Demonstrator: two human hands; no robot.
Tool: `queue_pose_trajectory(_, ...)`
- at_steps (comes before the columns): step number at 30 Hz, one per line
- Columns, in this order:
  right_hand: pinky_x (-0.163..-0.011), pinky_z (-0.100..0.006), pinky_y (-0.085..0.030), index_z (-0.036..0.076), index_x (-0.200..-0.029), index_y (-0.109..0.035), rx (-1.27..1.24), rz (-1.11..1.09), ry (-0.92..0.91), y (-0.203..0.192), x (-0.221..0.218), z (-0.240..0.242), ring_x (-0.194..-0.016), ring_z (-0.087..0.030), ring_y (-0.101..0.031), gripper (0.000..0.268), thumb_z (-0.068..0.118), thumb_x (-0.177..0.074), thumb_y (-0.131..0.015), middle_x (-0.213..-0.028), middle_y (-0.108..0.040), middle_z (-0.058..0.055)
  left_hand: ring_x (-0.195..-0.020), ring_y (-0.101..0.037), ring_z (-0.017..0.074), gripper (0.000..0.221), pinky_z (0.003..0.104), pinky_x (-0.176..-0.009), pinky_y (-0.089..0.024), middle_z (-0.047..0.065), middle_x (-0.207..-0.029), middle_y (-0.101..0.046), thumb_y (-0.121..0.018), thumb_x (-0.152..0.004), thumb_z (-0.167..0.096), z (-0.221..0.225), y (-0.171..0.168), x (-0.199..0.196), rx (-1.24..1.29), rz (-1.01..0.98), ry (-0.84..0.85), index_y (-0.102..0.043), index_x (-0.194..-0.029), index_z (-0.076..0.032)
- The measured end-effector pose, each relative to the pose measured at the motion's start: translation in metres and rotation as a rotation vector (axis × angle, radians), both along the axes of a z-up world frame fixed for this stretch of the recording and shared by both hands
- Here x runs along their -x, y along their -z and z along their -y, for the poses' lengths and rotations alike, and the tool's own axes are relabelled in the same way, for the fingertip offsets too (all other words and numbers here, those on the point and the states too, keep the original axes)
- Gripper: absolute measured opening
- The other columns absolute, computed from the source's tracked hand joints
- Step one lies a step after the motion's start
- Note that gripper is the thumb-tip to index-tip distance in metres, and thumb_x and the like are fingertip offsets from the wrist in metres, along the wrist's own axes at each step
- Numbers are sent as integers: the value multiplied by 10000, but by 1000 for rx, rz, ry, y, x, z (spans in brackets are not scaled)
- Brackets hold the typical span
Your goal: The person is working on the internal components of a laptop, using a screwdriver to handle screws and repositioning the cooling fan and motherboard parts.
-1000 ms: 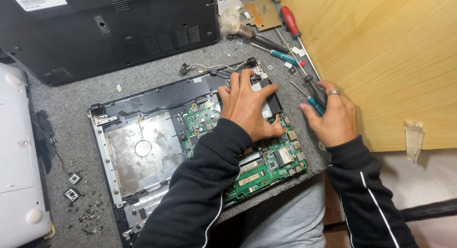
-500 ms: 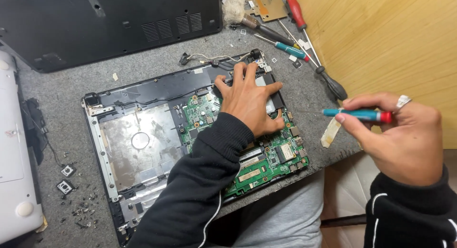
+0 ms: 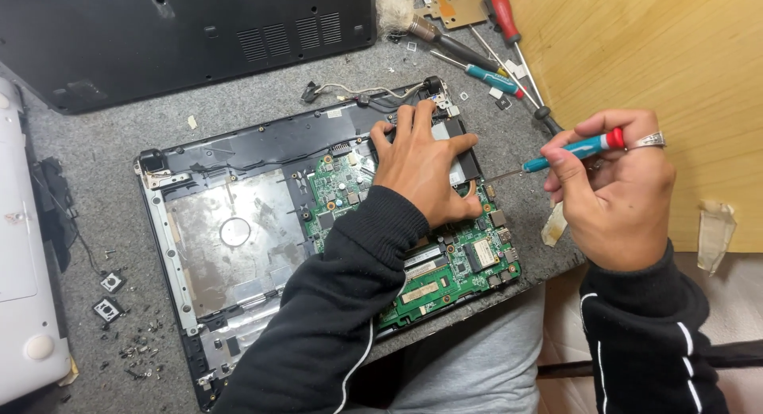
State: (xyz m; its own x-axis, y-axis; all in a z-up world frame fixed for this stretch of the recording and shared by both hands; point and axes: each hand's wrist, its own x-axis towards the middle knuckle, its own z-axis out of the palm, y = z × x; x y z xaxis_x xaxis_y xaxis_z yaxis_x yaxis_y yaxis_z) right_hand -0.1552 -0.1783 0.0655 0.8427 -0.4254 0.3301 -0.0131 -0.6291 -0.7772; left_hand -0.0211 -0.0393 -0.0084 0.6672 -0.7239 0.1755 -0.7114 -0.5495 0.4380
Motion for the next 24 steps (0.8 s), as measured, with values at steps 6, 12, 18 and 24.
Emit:
queue_pose_trajectory(6, -549, -276, -522, -10, -1139, -439, 145, -58, 25, 1, -6, -4, -621, -190, -641, 254, -57, -1064, -677, -946, -690, -159, -1227, -409, 382, 785, 608, -917, -334, 190, -1351, -468, -796, -473, -665, 0, 2, 2, 25, 26, -32, -747, -1204, -383)
queue_pose_trajectory(12, -555, -265, -562, -16, -1111, -475, 170, -98, -7, -6, -4, -6, -635, -188, -674, 208, -48, -1059, -674, -973, -713, -161, -1236, -402, 390, 797, 621, -915, -340, 191, -1362, -456, -813, -470, -662, 0, 2, 2, 13, 29, -21, -737, -1211, -378)
queue_pose_trajectory(18, -666, -263, -606, -14, -1108, -579, 316, -193, -107, -11, -5, 0, -731, -172, -738, 119, 17, -1041, -673, -1026, -722, -67, -1193, -417, 413, 798, 618, -890, -351, 185, -1290, -463, -795, -434, -621, 0, 2, 3, 67, 40, -27, -747, -1180, -344)
queue_pose_trajectory(24, -622, -381, -387, 14, -1352, -549, 486, -88, 146, -1, -19, 32, -622, -199, -466, 319, 10, -1070, -698, -1002, -607, -116, -1182, -429, 398, 791, 616, -885, -355, 208, -1335, -479, -769, -458, -624, -1, 2, 2, 48, 36, -31, -742, -1197, -342)
